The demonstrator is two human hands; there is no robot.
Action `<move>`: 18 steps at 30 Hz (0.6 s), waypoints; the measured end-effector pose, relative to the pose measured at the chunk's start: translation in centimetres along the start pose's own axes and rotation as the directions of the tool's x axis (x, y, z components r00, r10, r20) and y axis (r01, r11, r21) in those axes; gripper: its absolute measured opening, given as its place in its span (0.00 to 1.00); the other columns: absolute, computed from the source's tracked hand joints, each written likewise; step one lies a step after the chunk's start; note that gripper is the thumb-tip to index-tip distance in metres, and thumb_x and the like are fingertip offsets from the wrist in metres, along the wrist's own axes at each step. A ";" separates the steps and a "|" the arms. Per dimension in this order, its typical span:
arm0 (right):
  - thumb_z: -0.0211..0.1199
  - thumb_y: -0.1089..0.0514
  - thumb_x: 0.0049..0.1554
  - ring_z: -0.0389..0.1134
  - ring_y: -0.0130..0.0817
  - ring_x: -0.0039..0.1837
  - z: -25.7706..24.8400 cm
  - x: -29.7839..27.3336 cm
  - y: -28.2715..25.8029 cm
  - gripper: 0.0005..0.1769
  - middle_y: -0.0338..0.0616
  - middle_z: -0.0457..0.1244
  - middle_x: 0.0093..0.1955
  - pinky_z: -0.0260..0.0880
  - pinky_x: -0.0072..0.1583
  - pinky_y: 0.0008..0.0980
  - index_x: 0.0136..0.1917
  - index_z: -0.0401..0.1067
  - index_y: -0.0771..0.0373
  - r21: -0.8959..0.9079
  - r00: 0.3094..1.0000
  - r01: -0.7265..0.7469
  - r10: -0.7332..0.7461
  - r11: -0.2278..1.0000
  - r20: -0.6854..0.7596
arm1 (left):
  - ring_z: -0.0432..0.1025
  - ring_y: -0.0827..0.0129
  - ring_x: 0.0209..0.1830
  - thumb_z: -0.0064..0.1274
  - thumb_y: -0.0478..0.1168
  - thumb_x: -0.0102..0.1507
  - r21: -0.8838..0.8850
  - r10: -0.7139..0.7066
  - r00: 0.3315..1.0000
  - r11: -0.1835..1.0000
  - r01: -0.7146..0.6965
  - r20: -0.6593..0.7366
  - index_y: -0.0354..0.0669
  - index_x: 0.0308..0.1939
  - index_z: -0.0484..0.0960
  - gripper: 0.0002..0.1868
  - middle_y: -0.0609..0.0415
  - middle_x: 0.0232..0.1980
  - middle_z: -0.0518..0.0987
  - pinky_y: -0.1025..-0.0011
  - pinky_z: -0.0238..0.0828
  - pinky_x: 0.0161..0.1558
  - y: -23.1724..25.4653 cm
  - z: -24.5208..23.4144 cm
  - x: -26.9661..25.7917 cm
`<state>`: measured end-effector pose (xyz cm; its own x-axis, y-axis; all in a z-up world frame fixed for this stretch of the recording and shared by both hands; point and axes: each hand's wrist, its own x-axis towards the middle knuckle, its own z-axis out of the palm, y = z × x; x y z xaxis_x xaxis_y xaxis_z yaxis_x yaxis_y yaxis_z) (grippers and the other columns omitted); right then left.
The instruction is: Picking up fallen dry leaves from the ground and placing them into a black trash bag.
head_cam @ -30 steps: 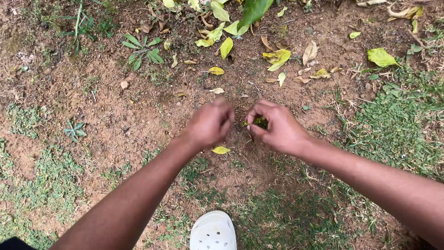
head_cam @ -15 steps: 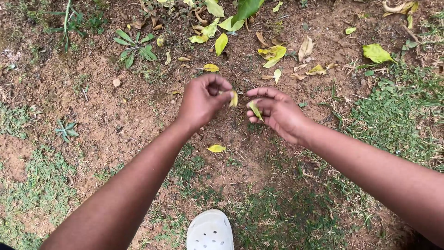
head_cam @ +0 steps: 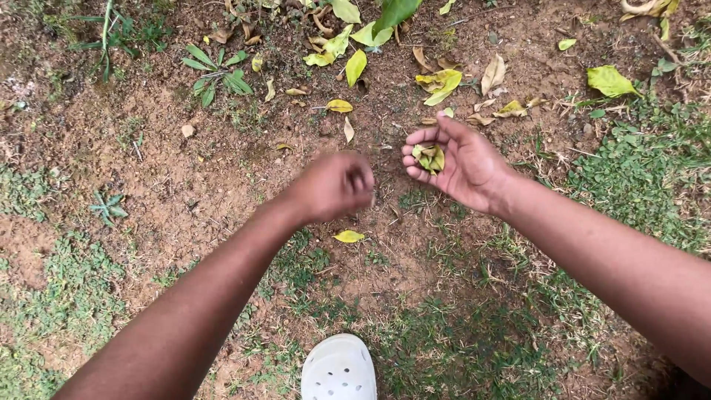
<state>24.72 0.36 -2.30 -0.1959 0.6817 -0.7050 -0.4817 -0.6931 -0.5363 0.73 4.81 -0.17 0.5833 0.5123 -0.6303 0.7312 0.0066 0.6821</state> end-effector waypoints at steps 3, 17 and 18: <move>0.38 0.42 0.71 0.72 0.38 0.49 0.1 -0.3 0.8 0.28 0.51 0.68 0.47 0.76 0.54 0.37 0.53 0.70 0.67 -0.050 1.000 -0.026 0.025 0.998 -0.016 | 0.76 0.72 0.38 0.63 0.32 0.53 0.245 0.049 0.980 0.965 -0.096 0.192 0.46 0.36 0.80 0.10 0.58 0.39 0.79 0.68 0.77 0.45 -1.1 1.4 -1.4; 0.44 0.49 0.69 0.72 0.34 0.50 1.0 -0.8 1.8 0.22 0.47 0.69 0.48 0.76 0.55 0.34 0.53 0.71 0.66 -0.151 0.998 -0.021 0.029 0.988 0.050 | 0.76 0.55 0.43 0.56 0.32 0.54 0.630 0.116 0.966 0.739 -0.239 0.231 0.39 0.31 0.79 0.02 0.48 0.40 0.77 0.55 0.73 0.51 -1.5 3.2 -0.4; 0.44 0.50 0.69 0.72 0.33 0.50 1.1 -0.9 1.8 0.21 0.47 0.69 0.48 0.77 0.55 0.33 0.53 0.72 0.66 -0.165 0.999 -0.019 0.026 0.986 0.040 | 0.76 0.55 0.42 0.55 0.32 0.55 0.624 0.107 0.969 0.748 -0.226 0.223 0.39 0.31 0.79 0.02 0.47 0.38 0.78 0.55 0.73 0.51 -1.7 3.3 -0.1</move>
<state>23.06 -1.20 -2.11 -0.2421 0.6720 -0.6998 -0.3303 -0.7353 -0.5918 0.55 1.89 -2.47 0.7221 0.3056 -0.6207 0.6359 -0.6465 0.4215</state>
